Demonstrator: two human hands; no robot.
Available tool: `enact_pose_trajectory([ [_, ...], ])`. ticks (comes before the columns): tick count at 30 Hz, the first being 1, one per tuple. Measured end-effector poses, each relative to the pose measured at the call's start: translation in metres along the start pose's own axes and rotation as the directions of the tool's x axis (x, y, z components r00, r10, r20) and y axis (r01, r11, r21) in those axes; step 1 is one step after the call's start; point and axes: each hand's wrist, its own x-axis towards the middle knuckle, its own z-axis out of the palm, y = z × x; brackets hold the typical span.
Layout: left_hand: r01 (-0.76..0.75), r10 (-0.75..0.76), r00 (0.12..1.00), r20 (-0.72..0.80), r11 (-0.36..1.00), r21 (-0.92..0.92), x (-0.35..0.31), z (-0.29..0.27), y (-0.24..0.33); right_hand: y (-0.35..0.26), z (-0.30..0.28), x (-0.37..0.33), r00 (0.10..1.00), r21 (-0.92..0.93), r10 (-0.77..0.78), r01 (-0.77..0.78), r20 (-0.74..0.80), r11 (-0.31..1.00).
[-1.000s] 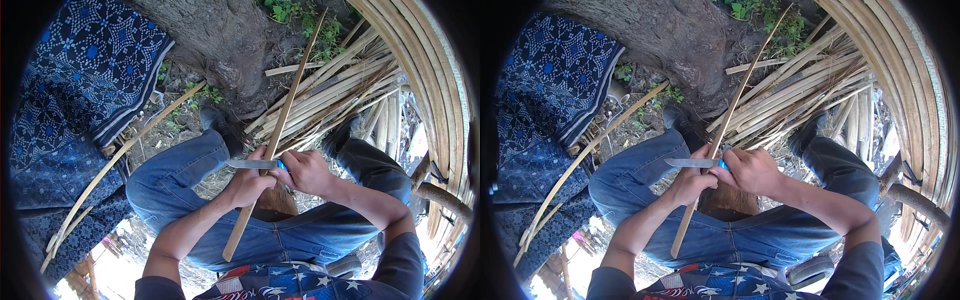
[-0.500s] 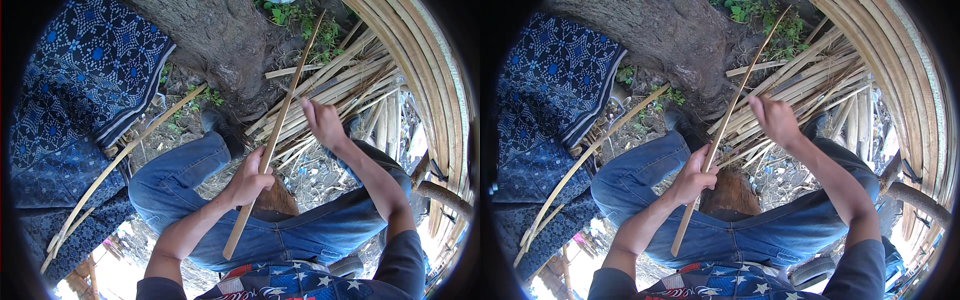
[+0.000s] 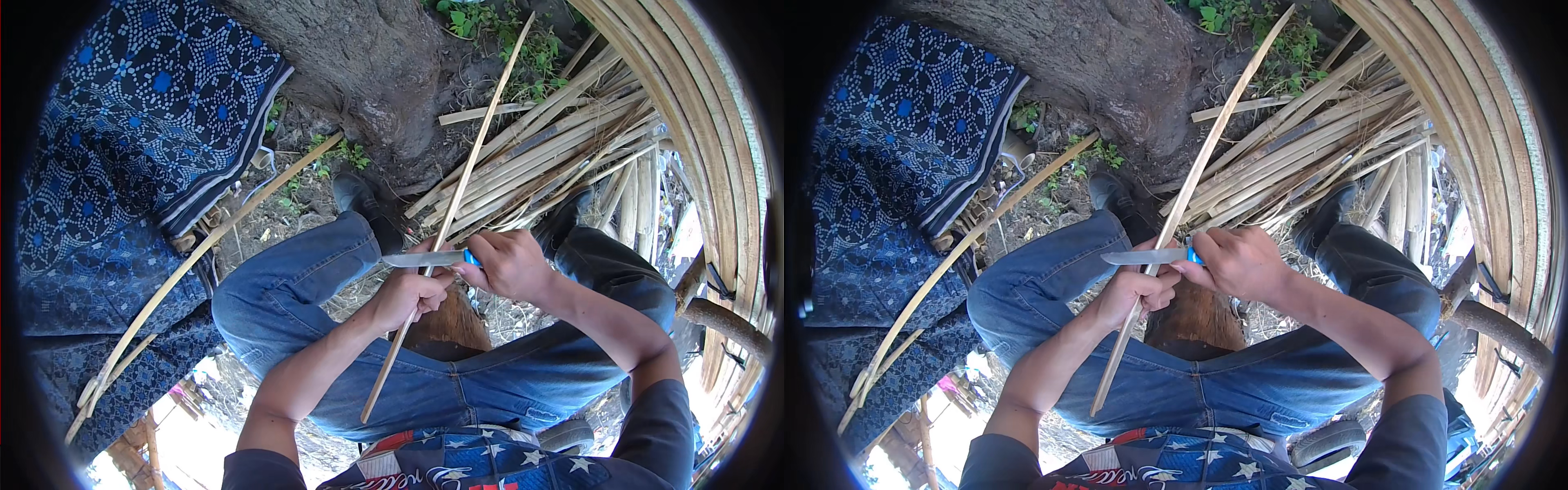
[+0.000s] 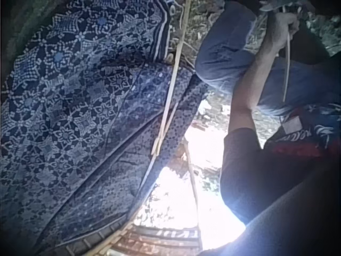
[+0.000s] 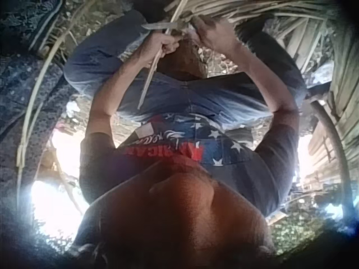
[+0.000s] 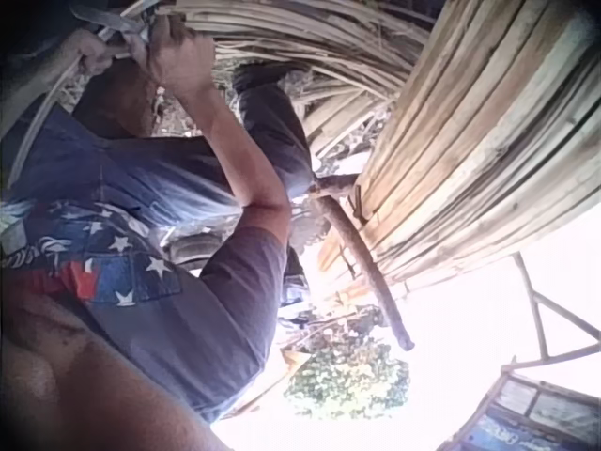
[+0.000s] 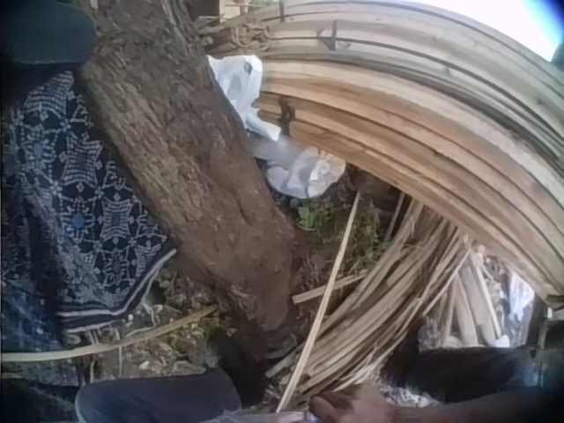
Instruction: Shaving and carving a strip of wood or bamboo using a small hand knife.
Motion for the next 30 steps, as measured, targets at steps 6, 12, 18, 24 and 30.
enact_pose_trajectory([
  [6, 0.003, 0.005, 0.996, 0.086, 0.996, -0.094, -0.001, 0.001, 0.004, 0.015, 0.012, 0.001, 0.993, -0.129, -0.082, 0.072, -0.080, 0.989],
  [12, -0.008, 0.013, 0.998, 0.069, 0.997, -0.073, 0.000, 0.009, 0.009, 0.078, 0.014, 0.004, 0.939, -0.430, 0.337, -0.334, -0.072, 0.839],
  [18, 0.010, 0.015, 0.994, 0.110, 0.976, -0.220, -0.001, 0.007, 0.010, 0.136, 0.013, 0.012, 0.892, -0.285, 0.374, -0.438, -0.252, 0.852],
  [24, 0.063, 0.040, 0.967, 0.252, 0.919, -0.388, -0.002, -0.002, 0.003, 0.027, 0.015, 0.012, 0.976, 0.067, 0.213, -0.210, -0.052, 0.975],
  [30, 0.091, 0.034, 0.962, 0.271, 0.896, -0.436, -0.002, 0.001, -0.002, -0.006, 0.005, 0.003, 0.993, 0.121, 0.117, -0.119, 0.025, 0.985],
])
